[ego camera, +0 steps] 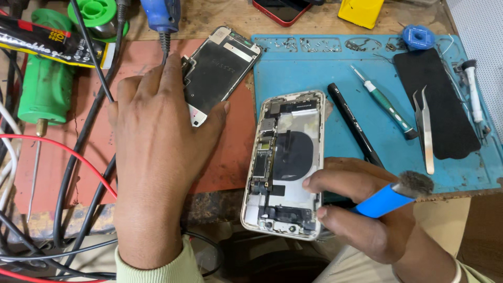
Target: The person uses a multimeter to test points on a smartphone motherboard, then uses a brush to clean the interior of the phone chassis. They also handle a separate screen assembly, removing screws and cleaning it with the brush.
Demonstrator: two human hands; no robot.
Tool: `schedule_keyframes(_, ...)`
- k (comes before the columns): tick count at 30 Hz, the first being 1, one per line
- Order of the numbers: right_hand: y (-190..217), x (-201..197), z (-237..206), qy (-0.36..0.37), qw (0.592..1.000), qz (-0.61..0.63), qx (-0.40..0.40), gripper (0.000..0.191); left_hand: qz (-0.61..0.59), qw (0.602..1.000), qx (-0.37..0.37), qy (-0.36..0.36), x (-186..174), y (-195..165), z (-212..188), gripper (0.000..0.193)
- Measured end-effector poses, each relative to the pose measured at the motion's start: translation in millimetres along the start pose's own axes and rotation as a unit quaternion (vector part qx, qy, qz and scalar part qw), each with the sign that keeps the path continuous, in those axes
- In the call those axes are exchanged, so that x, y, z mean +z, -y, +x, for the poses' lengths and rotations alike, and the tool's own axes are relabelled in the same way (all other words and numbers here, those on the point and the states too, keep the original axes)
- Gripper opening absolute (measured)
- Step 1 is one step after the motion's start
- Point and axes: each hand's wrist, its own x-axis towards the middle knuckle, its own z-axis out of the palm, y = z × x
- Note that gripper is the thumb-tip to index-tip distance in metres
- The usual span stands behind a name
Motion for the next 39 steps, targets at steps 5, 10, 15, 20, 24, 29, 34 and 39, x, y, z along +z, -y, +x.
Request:
schedule_keyframes(5,3,2,0,0.010,0.999,-0.042,-0.025,0.023,0.004,1.000,0.013,-0.013,1,5,2,0.077)
schedule_keyframes(10,7,5,6,0.007,0.997,-0.070,-0.028,0.025,0.019,0.999,-0.002,-0.031,1,2,1,0.097)
schedule_keyframes(15,13,7,10,0.042,0.991,-0.125,-0.027,0.020,-0.015,0.997,-0.078,0.020,-1,1,-4,0.111)
schedule_keyframes(20,18,14,24,0.054,0.986,-0.157,-0.029,0.019,-0.067,0.995,-0.069,-0.011,-7,5,-5,0.103)
schedule_keyframes(24,12,20,41,0.057,0.985,-0.153,-0.048,0.022,-0.155,0.983,-0.022,-0.098,-22,10,-8,0.090)
schedule_keyframes(29,13,42,68,0.091,0.984,-0.148,0.047,0.030,-0.491,0.862,-0.067,-0.105,-49,8,-24,0.072)
schedule_keyframes(34,10,59,112,0.128,0.986,-0.062,0.081,0.056,-0.706,0.684,-0.170,-0.070,-65,-11,-31,0.070)
schedule_keyframes(39,13,43,109,0.112,0.971,-0.106,0.181,0.048,-0.777,0.608,-0.149,-0.068,-57,-21,-27,0.075)
